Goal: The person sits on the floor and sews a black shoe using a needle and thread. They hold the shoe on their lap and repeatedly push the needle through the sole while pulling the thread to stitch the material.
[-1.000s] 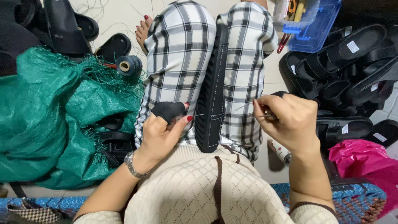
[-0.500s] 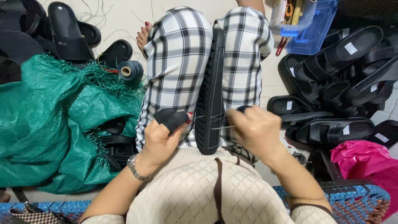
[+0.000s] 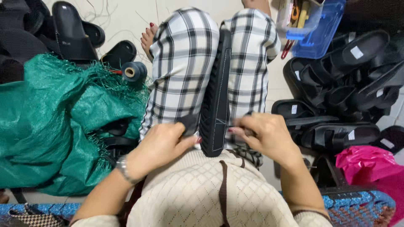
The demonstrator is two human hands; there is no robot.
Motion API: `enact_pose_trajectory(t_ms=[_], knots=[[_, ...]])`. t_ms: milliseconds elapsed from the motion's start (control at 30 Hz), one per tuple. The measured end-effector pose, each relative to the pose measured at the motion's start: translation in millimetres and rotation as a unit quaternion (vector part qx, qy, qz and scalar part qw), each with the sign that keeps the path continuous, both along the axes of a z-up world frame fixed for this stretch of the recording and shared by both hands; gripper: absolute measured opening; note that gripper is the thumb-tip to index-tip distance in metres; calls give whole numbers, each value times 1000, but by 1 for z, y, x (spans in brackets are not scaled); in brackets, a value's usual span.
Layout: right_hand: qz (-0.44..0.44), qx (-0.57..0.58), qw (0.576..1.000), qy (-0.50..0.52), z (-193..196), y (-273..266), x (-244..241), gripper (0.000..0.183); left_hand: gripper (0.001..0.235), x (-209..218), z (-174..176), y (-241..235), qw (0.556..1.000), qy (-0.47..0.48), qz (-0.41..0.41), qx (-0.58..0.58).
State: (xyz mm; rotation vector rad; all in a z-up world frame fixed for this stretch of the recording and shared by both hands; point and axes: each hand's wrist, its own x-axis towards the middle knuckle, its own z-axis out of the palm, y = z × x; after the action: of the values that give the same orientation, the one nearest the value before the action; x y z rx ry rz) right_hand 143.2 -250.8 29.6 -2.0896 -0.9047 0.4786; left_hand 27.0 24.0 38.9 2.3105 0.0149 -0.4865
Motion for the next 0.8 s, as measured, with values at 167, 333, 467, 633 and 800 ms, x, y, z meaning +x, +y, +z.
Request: enact_pose_trajectory(t_ms=[167, 333, 467, 633, 800], knots=[[-6, 189, 950, 250, 0, 18, 0, 11, 18, 16, 12, -4, 817, 261, 32, -513], [-172, 395, 760, 486, -27, 26, -14, 26, 35, -13, -52, -12, 969, -239, 13, 58], [-213, 330, 816, 424, -34, 31, -12, 20, 59, -45, -31, -9, 984, -172, 22, 24], [-248, 295, 813, 437, -41, 40, -3, 16, 61, -91, -27, 12, 977, 72, -19, -200], [-165, -20, 983, 75, -7, 64, 23, 56, 15, -69, -13, 95, 945, 148, 73, -282]])
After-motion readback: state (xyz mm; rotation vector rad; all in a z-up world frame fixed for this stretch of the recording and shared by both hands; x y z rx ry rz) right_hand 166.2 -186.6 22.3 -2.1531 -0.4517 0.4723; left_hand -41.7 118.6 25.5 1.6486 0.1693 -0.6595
